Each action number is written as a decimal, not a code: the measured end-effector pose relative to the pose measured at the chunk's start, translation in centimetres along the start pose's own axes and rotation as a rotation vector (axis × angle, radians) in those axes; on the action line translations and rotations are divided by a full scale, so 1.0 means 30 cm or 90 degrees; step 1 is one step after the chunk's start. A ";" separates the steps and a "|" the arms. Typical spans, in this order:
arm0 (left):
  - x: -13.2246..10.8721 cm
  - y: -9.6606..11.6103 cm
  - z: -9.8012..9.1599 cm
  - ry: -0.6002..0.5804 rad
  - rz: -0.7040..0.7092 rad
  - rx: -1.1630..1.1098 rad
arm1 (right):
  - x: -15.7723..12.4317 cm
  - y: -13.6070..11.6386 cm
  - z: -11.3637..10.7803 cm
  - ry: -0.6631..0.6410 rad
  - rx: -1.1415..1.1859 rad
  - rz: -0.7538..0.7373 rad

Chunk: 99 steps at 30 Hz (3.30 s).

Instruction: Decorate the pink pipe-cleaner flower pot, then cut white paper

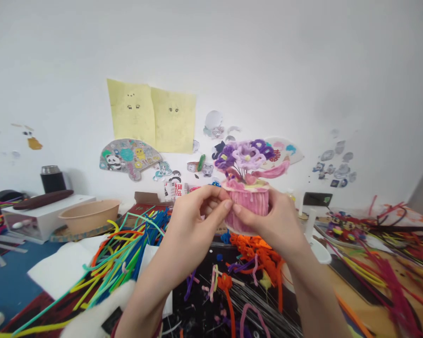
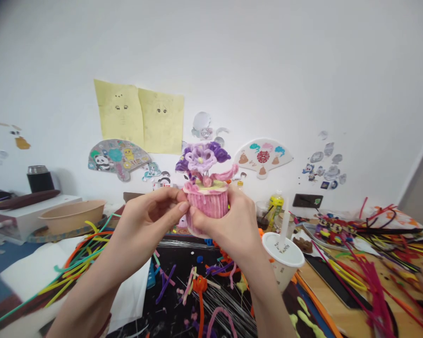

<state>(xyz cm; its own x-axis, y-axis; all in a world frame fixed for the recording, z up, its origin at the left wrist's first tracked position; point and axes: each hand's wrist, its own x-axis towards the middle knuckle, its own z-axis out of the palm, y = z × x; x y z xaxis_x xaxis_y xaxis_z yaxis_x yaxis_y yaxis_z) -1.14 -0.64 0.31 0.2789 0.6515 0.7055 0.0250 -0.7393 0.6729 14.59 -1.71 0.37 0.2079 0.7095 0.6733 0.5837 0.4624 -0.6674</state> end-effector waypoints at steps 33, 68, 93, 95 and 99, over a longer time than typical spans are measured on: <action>-0.016 -0.012 0.031 0.139 0.528 0.653 | -0.009 -0.029 -0.022 0.064 -0.176 -0.012; -0.025 -0.018 0.019 0.155 0.508 0.674 | -0.002 -0.015 0.014 0.069 -0.155 0.036; -0.020 -0.007 0.025 0.114 0.488 0.715 | -0.002 -0.023 0.011 0.098 -0.179 -0.030; -0.022 -0.010 0.024 0.090 0.473 0.707 | -0.002 -0.022 0.011 0.100 -0.176 -0.045; -0.023 -0.016 0.021 0.080 0.466 0.702 | -0.002 -0.017 0.010 0.098 -0.163 -0.062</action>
<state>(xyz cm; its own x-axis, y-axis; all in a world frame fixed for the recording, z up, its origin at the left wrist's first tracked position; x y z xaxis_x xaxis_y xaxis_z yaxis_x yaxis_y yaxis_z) -0.74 -0.85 -0.65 0.4727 0.0143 0.8811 0.6856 -0.6342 -0.3575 14.06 -1.82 0.57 0.2467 0.5702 0.7836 0.7813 0.3614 -0.5089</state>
